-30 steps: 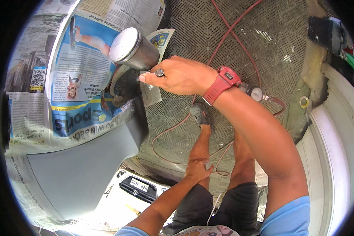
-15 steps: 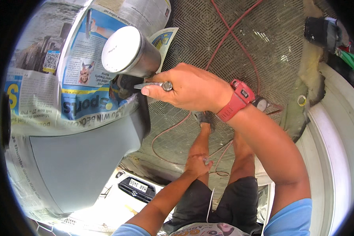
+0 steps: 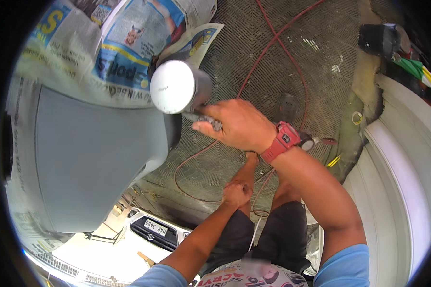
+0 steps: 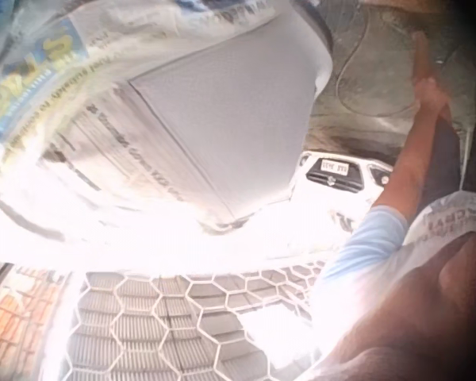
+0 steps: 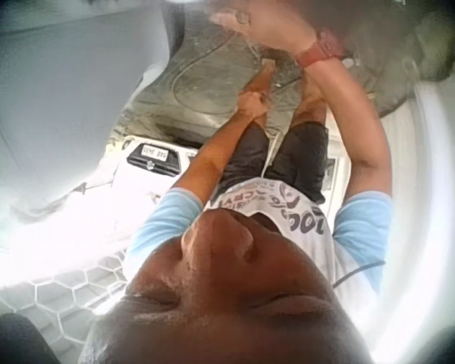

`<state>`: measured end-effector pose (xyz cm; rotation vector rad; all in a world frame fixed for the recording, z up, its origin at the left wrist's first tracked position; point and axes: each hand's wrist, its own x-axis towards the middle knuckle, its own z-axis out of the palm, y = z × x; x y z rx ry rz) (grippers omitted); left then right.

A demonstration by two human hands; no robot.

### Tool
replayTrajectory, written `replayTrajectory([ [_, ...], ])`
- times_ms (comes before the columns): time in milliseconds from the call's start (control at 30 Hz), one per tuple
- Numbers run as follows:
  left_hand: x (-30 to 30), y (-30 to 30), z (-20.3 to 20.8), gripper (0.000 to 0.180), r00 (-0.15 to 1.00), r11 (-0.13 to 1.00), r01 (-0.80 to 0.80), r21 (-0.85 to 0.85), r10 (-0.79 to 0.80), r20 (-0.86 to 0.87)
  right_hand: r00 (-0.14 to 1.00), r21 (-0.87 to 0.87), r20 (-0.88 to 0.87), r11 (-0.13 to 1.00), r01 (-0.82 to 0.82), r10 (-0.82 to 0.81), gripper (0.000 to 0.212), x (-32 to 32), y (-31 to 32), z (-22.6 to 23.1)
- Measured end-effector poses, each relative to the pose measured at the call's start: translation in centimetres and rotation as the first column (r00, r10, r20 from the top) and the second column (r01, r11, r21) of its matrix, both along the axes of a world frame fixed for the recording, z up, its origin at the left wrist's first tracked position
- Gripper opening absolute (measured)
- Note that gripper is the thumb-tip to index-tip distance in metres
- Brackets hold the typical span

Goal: The person uses a spray gun to apply paint to a car bumper. They sit on the floor and systematically cover the surface, occasionally touching the bumper with their hand to check the finish.

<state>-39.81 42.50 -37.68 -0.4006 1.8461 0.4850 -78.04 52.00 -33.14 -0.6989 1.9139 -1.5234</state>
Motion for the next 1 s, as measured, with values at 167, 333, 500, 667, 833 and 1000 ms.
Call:
replayTrajectory([
  [167,4.9,-1.7,-1.5,0.034,0.951,0.986,0.166,0.002,-0.16,-0.265,0.969,0.007,-0.18,0.985,0.172,-0.168,0.046,4.0,-1.0,-0.9],
  [333,8.4,-4.4,-0.1,0.035,0.969,0.999,0.045,0.01,-0.042,-0.245,0.992,0.074,-0.095,0.993,0.093,-0.086,0.04,12.6,-1.9,-0.5],
  [500,14.7,-3.7,0.4,0.047,0.988,1.0,0.028,-0.012,-0.029,-0.154,0.999,0.076,0.01,0.996,0.05,-0.051,0.046,21.1,-2.9,1.0],
  [667,20.2,-2.5,1.4,0.046,0.969,0.985,-0.147,0.096,0.162,-0.184,0.951,0.109,0.13,0.957,0.267,-0.28,0.051,25.8,-3.8,1.5],
  [833,24.4,-0.9,2.2,0.041,0.849,0.835,-0.508,0.214,0.527,-0.042,0.886,0.117,0.176,0.902,0.415,-0.43,0.059,28.7,-7.0,0.9],
  [1000,28.2,-1.1,4.1,0.051,0.66,0.648,-0.723,0.241,0.75,-0.037,0.922,0.094,0.21,0.945,0.313,-0.326,0.059,32.5,-11.4,2.5],
])
